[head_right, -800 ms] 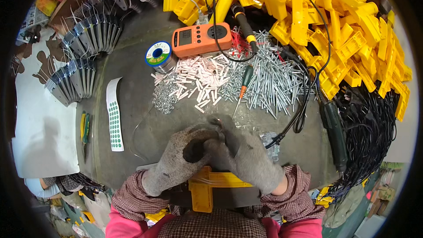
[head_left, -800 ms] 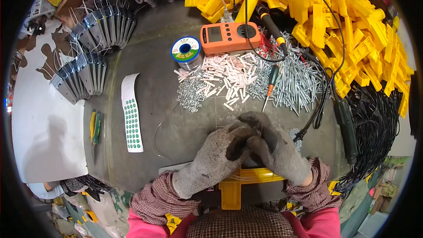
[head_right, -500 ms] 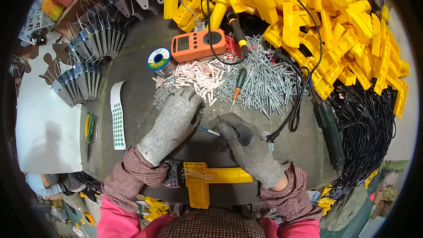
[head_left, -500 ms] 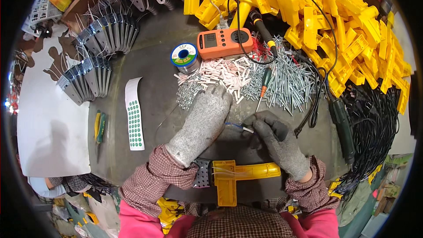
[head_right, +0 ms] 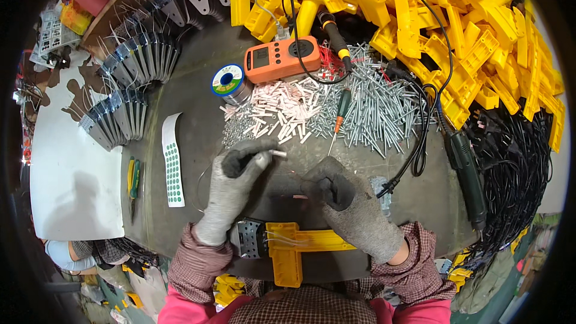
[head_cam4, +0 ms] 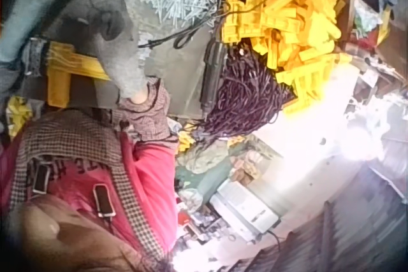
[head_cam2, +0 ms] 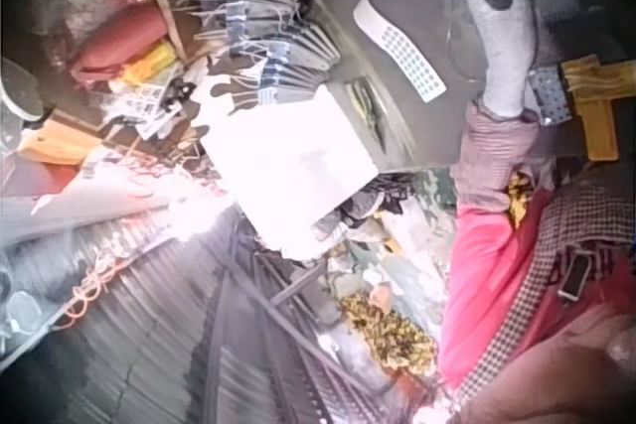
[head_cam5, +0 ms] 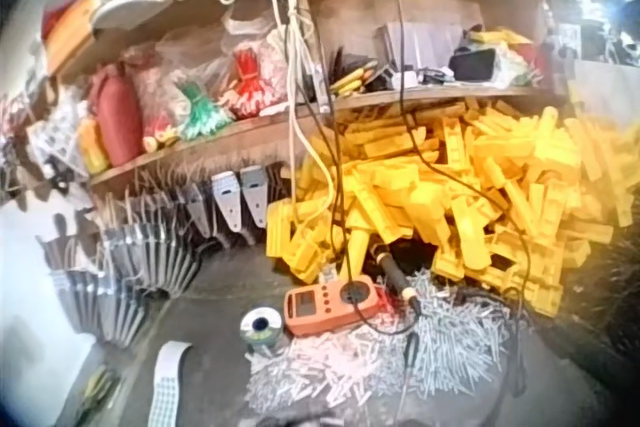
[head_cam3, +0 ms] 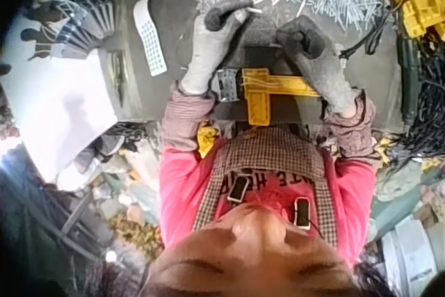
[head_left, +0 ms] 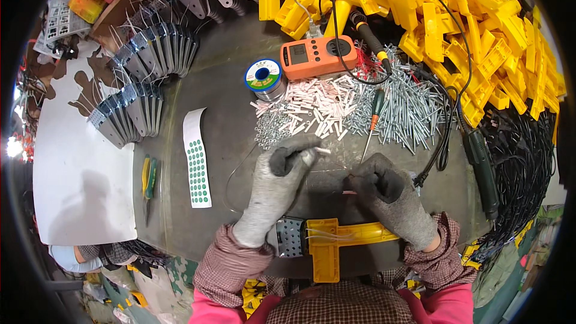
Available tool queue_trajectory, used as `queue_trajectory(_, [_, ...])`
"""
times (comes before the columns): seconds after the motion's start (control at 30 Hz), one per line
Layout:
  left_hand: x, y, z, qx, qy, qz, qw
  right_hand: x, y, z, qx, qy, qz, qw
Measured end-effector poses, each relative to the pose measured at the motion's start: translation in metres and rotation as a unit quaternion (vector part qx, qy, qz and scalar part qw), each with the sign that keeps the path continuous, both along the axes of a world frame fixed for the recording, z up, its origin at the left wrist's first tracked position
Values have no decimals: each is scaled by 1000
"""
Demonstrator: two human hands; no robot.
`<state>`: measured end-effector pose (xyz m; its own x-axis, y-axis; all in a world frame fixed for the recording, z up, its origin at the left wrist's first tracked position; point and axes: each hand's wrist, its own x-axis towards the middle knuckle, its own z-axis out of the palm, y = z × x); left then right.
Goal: Assembling and soldering components for yellow plastic housings at a workbench.
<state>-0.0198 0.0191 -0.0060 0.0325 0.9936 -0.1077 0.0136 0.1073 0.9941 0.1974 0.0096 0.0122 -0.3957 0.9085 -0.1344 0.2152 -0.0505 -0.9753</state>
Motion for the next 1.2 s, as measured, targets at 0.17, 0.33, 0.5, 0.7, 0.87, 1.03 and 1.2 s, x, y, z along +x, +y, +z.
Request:
queue_trajectory(0.17, [5,-1,20,313,480,52,818,2,1,-3,26,-17,-5,1000])
queue_trajectory(0.33, [8,-24,27,-36,-41,15,998,0,1,8,30,-44,33,998])
queue_trajectory(0.5, [7,-25,28,-95,-116,-29,988,0,0,0,39,-38,8,999])
queue_trajectory(0.7, [9,-25,32,-77,-53,-68,993,0,1,2,10,-61,22,998])
queue_trajectory(0.87, [15,-29,22,-24,-26,-30,999,3,2,-2,66,-86,55,993])
queue_trajectory(1.03, [11,-28,8,73,115,-81,987,3,3,4,38,-55,59,996])
queue_trajectory(1.2, [10,-23,14,138,244,-163,946,3,1,4,67,-91,29,993])
